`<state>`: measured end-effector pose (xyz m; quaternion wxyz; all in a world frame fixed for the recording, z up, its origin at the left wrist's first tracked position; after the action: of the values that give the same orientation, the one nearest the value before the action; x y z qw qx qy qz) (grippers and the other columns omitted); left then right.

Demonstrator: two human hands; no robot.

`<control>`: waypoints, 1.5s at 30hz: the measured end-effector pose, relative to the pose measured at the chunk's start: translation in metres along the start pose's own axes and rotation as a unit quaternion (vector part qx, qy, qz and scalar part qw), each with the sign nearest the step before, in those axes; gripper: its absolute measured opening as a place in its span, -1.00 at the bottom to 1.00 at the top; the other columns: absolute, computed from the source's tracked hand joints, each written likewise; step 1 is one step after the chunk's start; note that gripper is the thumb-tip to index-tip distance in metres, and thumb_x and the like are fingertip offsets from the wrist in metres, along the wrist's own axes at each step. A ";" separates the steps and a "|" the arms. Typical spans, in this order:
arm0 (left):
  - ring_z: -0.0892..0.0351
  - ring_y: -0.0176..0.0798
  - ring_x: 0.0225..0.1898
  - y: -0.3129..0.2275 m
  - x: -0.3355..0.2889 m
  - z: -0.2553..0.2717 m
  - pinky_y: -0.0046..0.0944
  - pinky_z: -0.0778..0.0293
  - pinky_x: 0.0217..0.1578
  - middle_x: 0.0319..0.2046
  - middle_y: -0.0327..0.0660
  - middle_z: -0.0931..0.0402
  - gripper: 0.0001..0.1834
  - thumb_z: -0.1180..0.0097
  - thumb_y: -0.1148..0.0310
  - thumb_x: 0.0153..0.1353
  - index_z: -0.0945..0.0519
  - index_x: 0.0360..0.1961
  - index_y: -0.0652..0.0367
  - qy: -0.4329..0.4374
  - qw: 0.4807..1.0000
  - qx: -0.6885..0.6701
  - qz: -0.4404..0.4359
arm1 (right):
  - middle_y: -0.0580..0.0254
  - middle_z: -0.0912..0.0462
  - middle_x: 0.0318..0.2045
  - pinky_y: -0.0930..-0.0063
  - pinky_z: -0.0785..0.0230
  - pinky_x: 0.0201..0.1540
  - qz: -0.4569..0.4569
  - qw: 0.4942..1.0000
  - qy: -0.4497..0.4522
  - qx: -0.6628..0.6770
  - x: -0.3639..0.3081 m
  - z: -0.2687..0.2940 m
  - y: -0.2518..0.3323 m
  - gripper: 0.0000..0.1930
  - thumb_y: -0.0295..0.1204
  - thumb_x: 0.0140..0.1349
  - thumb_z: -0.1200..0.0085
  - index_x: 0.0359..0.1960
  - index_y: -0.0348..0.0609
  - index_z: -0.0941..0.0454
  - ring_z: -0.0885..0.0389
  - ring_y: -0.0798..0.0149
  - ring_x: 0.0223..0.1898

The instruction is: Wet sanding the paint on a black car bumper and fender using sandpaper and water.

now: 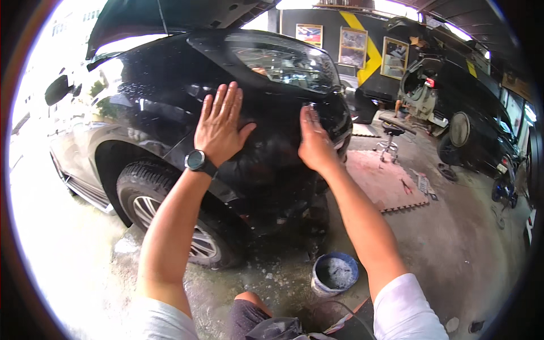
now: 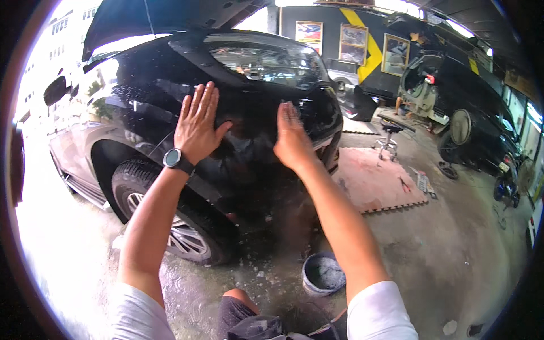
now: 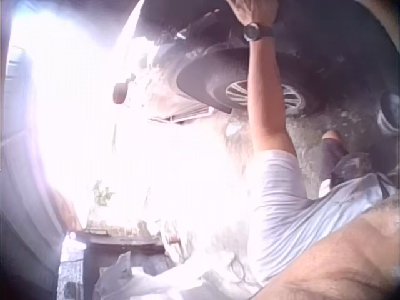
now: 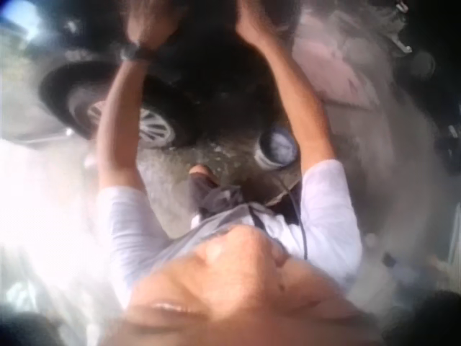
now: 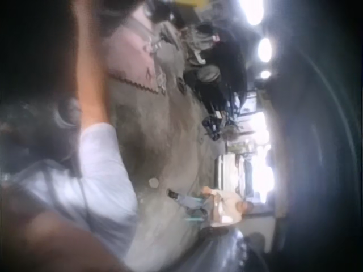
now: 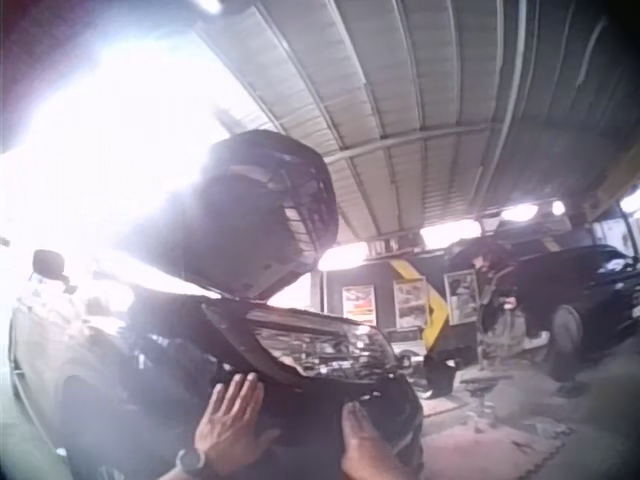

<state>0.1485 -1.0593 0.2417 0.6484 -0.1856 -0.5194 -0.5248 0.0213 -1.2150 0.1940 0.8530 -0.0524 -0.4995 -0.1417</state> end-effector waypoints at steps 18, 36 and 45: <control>0.09 0.15 0.52 -0.030 -0.018 -0.013 0.06 0.04 0.46 0.47 0.19 0.01 0.10 -0.21 -0.21 0.10 -0.14 0.41 0.45 0.058 0.996 -0.049 -0.048 | 0.06 -0.45 0.25 0.19 -0.18 0.35 -0.353 0.454 -0.439 0.690 -0.112 -0.061 -0.159 -0.38 -0.03 0.47 0.10 0.32 -0.34 -0.32 -0.40 0.09 0.24; 0.15 0.24 0.52 -0.071 -0.030 -0.012 0.07 0.02 0.45 0.45 0.28 0.04 0.29 -0.42 -0.19 -0.15 -0.10 0.39 0.53 0.129 0.991 -0.026 0.018 | -0.12 -0.61 0.03 0.11 -0.46 0.07 0.124 0.921 -0.338 0.151 0.070 0.031 0.045 -0.42 -0.40 0.30 -0.13 0.33 -0.29 -0.28 -0.60 -0.13 0.02; -0.53 0.10 0.17 -0.081 -0.097 0.014 -0.09 -0.49 0.15 0.20 0.08 -0.48 -0.35 -0.39 0.28 0.07 -0.50 0.18 0.29 -0.004 0.962 -0.233 0.144 | 0.10 -0.54 -0.45 0.00 -0.33 -0.20 0.288 0.888 -0.301 0.196 0.097 0.005 0.115 -0.83 -0.37 0.42 0.06 -0.10 -0.18 -0.48 -0.49 -0.09 -0.40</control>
<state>0.0800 -1.0317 0.1386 0.6542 -0.4061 -0.3532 -0.5314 0.0958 -1.1230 0.2865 0.6582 -0.0652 -0.7128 0.2335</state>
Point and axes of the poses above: each hand's wrist, its own x-axis towards the middle knuckle, its own z-axis out of the back of the hand, y = z × x, the point moved 10 cm from there along x, towards the middle knuckle
